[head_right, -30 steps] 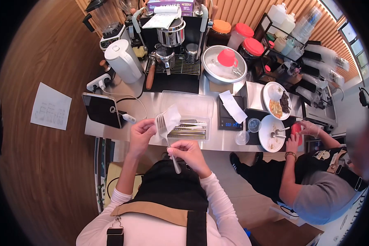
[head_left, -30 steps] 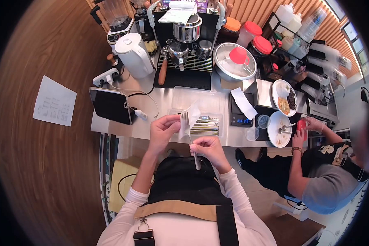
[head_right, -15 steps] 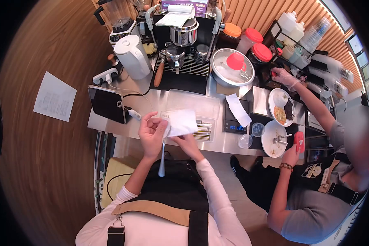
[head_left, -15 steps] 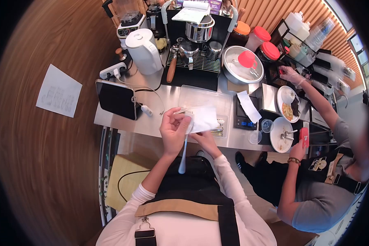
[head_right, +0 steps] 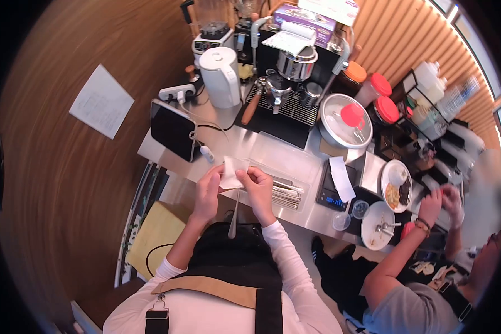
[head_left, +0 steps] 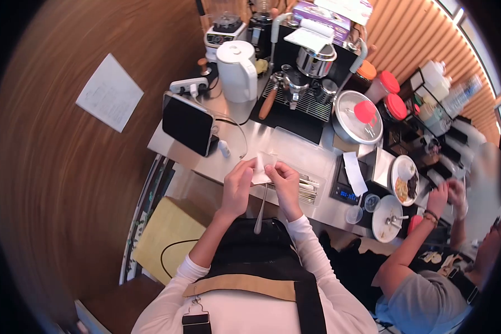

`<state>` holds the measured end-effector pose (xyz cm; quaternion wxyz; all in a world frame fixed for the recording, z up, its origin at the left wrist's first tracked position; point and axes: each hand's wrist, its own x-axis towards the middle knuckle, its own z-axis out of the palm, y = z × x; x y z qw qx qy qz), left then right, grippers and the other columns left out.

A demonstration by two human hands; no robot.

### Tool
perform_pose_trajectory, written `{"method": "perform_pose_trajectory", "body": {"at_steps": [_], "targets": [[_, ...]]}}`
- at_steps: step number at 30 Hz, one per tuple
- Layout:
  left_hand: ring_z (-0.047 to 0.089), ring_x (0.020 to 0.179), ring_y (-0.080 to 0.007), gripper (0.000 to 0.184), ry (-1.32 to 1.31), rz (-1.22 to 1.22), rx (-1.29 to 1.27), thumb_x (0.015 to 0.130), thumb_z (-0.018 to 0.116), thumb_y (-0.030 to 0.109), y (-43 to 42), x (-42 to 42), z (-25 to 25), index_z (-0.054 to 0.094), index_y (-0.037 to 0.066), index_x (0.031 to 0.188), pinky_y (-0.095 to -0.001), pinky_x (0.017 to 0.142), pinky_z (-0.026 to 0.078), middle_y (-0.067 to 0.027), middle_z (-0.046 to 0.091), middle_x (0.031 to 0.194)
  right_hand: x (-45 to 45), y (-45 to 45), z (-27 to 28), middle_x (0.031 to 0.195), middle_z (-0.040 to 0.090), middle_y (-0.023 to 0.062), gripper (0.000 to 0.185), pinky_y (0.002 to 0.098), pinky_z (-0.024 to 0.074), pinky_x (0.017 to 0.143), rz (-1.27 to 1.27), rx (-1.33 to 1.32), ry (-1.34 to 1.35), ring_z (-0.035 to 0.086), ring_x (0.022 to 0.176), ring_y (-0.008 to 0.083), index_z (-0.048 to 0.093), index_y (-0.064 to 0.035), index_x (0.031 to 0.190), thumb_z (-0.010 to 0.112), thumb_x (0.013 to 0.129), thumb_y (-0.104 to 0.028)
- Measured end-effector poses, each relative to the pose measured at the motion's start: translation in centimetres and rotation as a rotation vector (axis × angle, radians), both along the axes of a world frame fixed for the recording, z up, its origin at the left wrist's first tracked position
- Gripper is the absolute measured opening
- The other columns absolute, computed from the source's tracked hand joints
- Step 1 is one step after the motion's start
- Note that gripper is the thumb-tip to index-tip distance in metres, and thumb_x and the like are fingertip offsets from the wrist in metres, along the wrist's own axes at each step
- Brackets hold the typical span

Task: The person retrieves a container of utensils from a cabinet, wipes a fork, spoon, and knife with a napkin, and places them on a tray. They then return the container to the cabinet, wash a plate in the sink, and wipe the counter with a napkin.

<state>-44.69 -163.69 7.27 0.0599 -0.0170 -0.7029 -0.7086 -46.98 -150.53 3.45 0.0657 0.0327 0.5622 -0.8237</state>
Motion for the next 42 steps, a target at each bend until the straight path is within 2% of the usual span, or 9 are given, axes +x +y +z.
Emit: {"method": "perform_pose_trajectory", "body": {"at_steps": [9, 19, 26, 29, 34, 37, 38, 40, 42], "targets": [[0.048, 0.06, -0.0021, 0.022, -0.067, 0.442, 0.44, 0.09, 0.056, 0.021, 2.9, 5.1, -2.8, 0.061, 0.001, 0.094, -0.018, 0.053, 0.039, 0.0027, 0.059, 0.072, 2.6, 0.4, 1.3, 0.08, 0.059, 0.0005, 0.012, 0.0178, 0.0437, 0.064, 0.345, -0.198, 0.042, 0.054, 0.071, 0.0041, 0.06, 0.0005, 0.092, 0.064, 0.081, -0.003], [0.047, 0.07, -0.0047, 0.024, 0.314, 1.183, 0.175, 0.085, 0.063, 0.026, 1.8, 16.7, -1.9, 0.052, 0.006, 0.08, -0.0204, 0.062, 0.04, 0.0026, 0.052, 0.076, 12.5, -4.5, 7.0, 0.082, 0.054, -0.0006, 0.015, 0.0182, 0.0426, 0.072, 0.926, 0.142, 0.349, 0.054, 0.085, 0.007, 0.061, 0.0043, 0.089, 0.063, 0.082, -0.009], [0.047, 0.104, -0.0171, 0.04, 0.316, 0.621, 0.106, 0.073, 0.073, 0.036, -3.4, 29.8, 2.3, 0.066, 0.003, 0.094, -0.0314, 0.089, 0.037, -0.0049, 0.055, 0.109, 15.8, -11.4, 5.2, 0.091, 0.061, 0.0018, 0.049, 0.0292, 0.0447, 0.079, 1.775, -0.178, 0.115, 0.057, 0.085, 0.0129, 0.062, 0.0003, 0.1, 0.076, 0.071, -0.036], [0.053, 0.095, -0.0166, 0.026, 0.447, 0.8, -0.304, 0.069, 0.076, 0.025, -6.1, 36.3, 3.2, 0.068, 0.003, 0.081, -0.0299, 0.081, 0.042, -0.0049, 0.062, 0.092, 23.1, -14.3, 6.8, 0.105, 0.052, 0.0027, 0.079, 0.0277, 0.041, 0.083, 1.892, -0.219, -0.151, 0.053, 0.095, 0.0125, 0.045, -0.0008, 0.118, 0.08, 0.062, -0.043], [0.058, 0.065, -0.0118, 0.005, 0.134, 1.677, -0.255, 0.073, 0.062, 0.001, -11.8, 52.8, 5.2, 0.067, 0.003, 0.074, -0.0272, 0.059, 0.047, -0.0051, 0.064, 0.071, 32.9, -21.2, 5.1, 0.101, 0.058, 0.0061, 0.044, 0.031, 0.039, 0.088, 1.885, -0.063, 0.302, 0.054, 0.099, 0.0159, 0.049, -0.0058, 0.108, 0.052, 0.088, -0.045], [0.054, 0.059, -0.0155, 0.018, -0.204, 2.303, -0.644, 0.085, 0.053, 0.01, -20.0, 70.1, 6.5, 0.062, -0.001, 0.074, -0.0299, 0.056, 0.044, -0.0084, 0.061, 0.066, 34.6, -23.8, 3.4, 0.107, 0.059, 0.0078, 0.043, 0.031, 0.0386, 0.088, 1.729, 0.044, 0.236, 0.054, 0.101, 0.0155, 0.05, -0.0062, 0.109, 0.047, 0.091, -0.045], [0.052, 0.061, -0.0197, 0.023, 0.178, 2.217, -0.542, 0.089, 0.049, 0.016, -24.9, 80.8, 3.8, 0.061, 0.0, 0.079, -0.0325, 0.057, 0.042, -0.0109, 0.059, 0.069, 34.3, -24.3, 2.6, 0.106, 0.059, 0.0074, 0.041, 0.0303, 0.0385, 0.088, 1.671, 0.128, 0.239, 0.053, 0.1, 0.015, 0.05, -0.0061, 0.11, 0.046, 0.091, -0.043], [0.058, 0.07, -0.0224, 0.015, -0.906, 2.084, -1.594, 0.086, 0.054, 0.019, -30.4, 97.7, 2.1, 0.061, 0.005, 0.089, -0.0331, 0.063, 0.047, -0.0092, 0.061, 0.079, 32.9, -22.9, 0.6, 0.105, 0.059, 0.0067, 0.037, 0.029, 0.0385, 0.087, 1.48, 0.309, 0.196, 0.053, 0.1, 0.014, 0.05, -0.0058, 0.11, 0.046, 0.093, -0.038], [0.061, 0.075, -0.0218, 0.016, -0.781, 1.898, -1.918, 0.085, 0.053, 0.021, -36.5, 108.5, 0.2, 0.062, 0.008, 0.088, -0.0326, 0.066, 0.05, -0.0088, 0.063, 0.083, 29.8, -20.7, -3.7, 0.1, 0.061, 0.0058, 0.032, 0.0273, 0.0412, 0.084, 1.244, 0.472, 0.242, 0.055, 0.094, 0.0137, 0.052, -0.0046, 0.107, 0.049, 0.092, -0.033]]}}
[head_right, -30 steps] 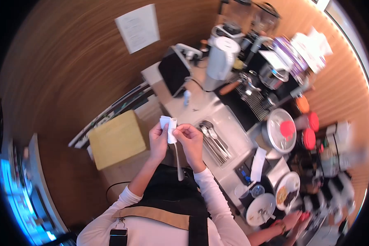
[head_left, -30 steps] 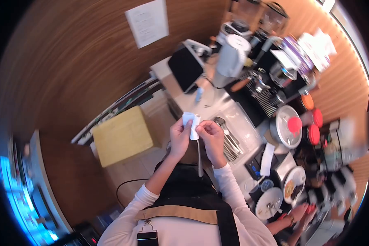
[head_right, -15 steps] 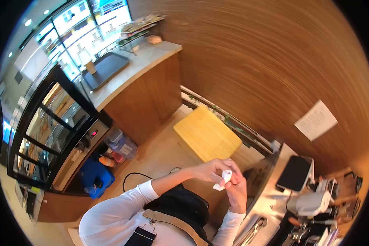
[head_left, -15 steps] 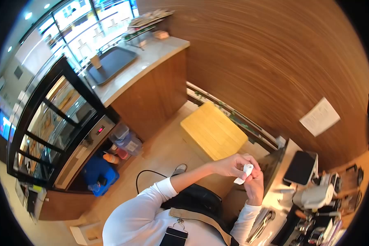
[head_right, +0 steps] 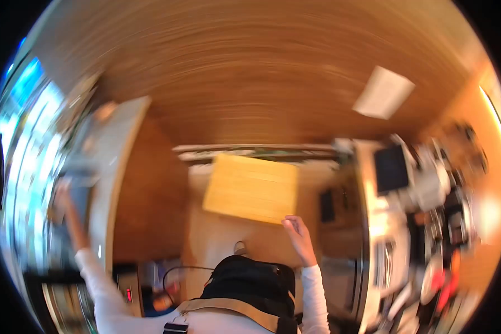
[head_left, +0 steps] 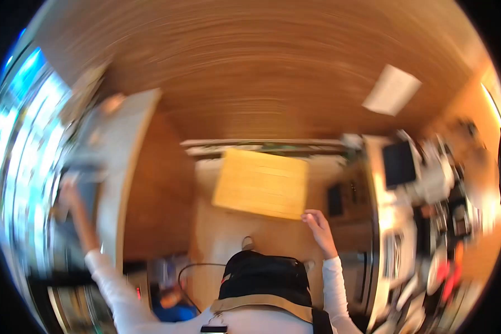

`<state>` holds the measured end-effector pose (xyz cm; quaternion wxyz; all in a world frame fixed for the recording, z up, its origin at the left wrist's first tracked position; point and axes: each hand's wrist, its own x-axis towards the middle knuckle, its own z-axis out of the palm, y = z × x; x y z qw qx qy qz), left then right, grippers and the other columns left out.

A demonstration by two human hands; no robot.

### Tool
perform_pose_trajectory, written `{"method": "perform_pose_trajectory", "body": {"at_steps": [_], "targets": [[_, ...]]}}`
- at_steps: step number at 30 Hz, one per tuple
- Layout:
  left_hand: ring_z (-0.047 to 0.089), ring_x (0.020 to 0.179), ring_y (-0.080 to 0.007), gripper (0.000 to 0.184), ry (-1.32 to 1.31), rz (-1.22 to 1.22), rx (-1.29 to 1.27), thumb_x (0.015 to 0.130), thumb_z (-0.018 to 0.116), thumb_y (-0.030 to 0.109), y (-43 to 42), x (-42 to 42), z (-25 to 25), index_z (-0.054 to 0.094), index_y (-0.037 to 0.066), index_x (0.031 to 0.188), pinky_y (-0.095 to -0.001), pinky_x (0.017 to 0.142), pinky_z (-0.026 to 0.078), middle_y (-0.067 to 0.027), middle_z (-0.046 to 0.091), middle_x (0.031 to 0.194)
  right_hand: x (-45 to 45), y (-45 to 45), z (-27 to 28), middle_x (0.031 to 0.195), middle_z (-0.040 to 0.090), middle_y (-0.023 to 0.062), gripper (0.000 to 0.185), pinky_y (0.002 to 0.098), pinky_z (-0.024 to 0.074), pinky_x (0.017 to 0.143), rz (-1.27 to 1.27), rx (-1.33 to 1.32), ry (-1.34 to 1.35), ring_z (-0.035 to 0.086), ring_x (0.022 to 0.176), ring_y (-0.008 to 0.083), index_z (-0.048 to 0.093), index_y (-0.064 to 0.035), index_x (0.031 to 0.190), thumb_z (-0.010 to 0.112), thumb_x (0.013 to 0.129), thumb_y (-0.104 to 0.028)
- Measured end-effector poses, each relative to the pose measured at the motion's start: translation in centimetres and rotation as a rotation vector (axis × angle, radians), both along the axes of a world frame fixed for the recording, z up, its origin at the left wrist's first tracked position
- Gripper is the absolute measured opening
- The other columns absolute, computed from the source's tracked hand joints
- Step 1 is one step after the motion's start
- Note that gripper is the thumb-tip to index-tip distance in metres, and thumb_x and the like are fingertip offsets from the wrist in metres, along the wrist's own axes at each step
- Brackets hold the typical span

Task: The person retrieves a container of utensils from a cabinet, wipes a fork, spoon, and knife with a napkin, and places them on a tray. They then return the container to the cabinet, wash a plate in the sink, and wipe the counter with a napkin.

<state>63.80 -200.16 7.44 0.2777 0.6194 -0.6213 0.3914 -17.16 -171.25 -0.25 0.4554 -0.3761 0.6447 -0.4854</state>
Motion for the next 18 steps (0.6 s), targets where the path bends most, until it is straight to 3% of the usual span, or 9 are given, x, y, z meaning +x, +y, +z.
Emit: {"method": "perform_pose_trajectory", "body": {"at_steps": [3, 6, 7, 8, 12, 14, 16, 18], "targets": [[0.061, 0.075, -0.0224, 0.016, 0.322, 0.093, 0.236, 0.086, 0.054, 0.02, -3.4, -1.6, -3.4, 0.062, 0.007, 0.088, -0.0331, 0.066, 0.05, -0.0094, 0.063, 0.083, -3.3, 8.0, -6.6, 0.092, 0.062, 0.0062, 0.032, 0.0273, 0.0446, 0.079, -0.355, 0.191, 0.27, 0.057, 0.086, 0.014, 0.055, -0.0036, 0.102, 0.055, 0.089, -0.033], [0.061, 0.075, -0.0229, 0.017, 0.412, 0.171, 0.34, 0.086, 0.055, 0.02, -4.0, -7.3, -6.8, 0.063, 0.006, 0.088, -0.0336, 0.067, 0.05, -0.01, 0.063, 0.083, -4.6, 16.7, -10.3, 0.085, 0.062, 0.0069, 0.033, 0.0283, 0.0476, 0.071, -0.629, 0.425, 0.502, 0.058, 0.078, 0.0138, 0.058, -0.0026, 0.098, 0.061, 0.085, -0.033], [0.061, 0.075, -0.0231, 0.017, 0.413, 0.181, 0.357, 0.086, 0.055, 0.02, -4.0, -9.3, -7.6, 0.063, 0.006, 0.088, -0.0338, 0.067, 0.05, -0.0102, 0.063, 0.083, -5.1, 19.5, -11.2, 0.086, 0.063, 0.0106, 0.038, 0.0303, 0.0483, 0.073, -0.71, 0.482, 0.454, 0.061, 0.079, 0.0184, 0.058, -0.0016, 0.099, 0.062, 0.083, -0.036], [0.061, 0.075, -0.0233, 0.017, 0.417, 0.195, 0.369, 0.086, 0.055, 0.02, -3.6, -11.1, -8.3, 0.063, 0.005, 0.088, -0.0339, 0.067, 0.05, -0.0104, 0.063, 0.083, -5.3, 22.0, -11.5, 0.088, 0.065, 0.0143, 0.043, 0.0324, 0.0491, 0.075, -0.78, 0.538, 0.404, 0.063, 0.08, 0.023, 0.059, -0.0006, 0.099, 0.063, 0.08, -0.039], [0.061, 0.075, -0.0241, 0.018, 0.412, 0.186, 0.411, 0.086, 0.056, 0.02, -4.1, -16.9, -9.9, 0.063, 0.004, 0.088, -0.0345, 0.067, 0.049, -0.0111, 0.064, 0.084, -5.8, 27.1, -9.9, 0.078, 0.065, 0.0109, 0.036, 0.0293, 0.0486, 0.062, -1.01, 0.544, 0.338, 0.06, 0.062, 0.0159, 0.061, 0.0005, 0.093, 0.064, 0.081, -0.033], [0.061, 0.075, -0.0245, 0.018, 0.407, 0.183, 0.408, 0.086, 0.056, 0.02, -3.9, -18.6, -10.2, 0.063, 0.004, 0.088, -0.0349, 0.067, 0.049, -0.0115, 0.064, 0.084, -6.9, 27.7, -7.9, 0.074, 0.064, 0.0094, 0.032, 0.0293, 0.0477, 0.061, -1.069, 0.502, 0.345, 0.059, 0.062, 0.0145, 0.062, 0.0001, 0.092, 0.064, 0.082, -0.03], [0.061, 0.076, -0.0248, 0.018, 0.394, 0.171, 0.39, 0.086, 0.056, 0.02, -3.7, -20.2, -9.9, 0.063, 0.003, 0.088, -0.0352, 0.067, 0.049, -0.0119, 0.064, 0.084, -9.2, 28.2, -7.0, 0.072, 0.064, 0.0099, 0.027, 0.0293, 0.0476, 0.061, -1.118, 0.483, 0.394, 0.06, 0.063, 0.0156, 0.063, -0.0007, 0.091, 0.063, 0.082, -0.026], [0.061, 0.076, -0.0252, 0.019, 0.373, 0.163, 0.366, 0.086, 0.057, 0.02, -3.4, -22.0, -9.3, 0.063, 0.003, 0.089, -0.0355, 0.067, 0.049, -0.0122, 0.064, 0.084, -13.1, 29.3, -7.1, 0.078, 0.066, 0.013, 0.021, 0.0314, 0.0482, 0.065, -1.13, 0.488, 0.612, 0.062, 0.068, 0.0219, 0.066, -0.0022, 0.09, 0.061, 0.081, -0.02]]}}
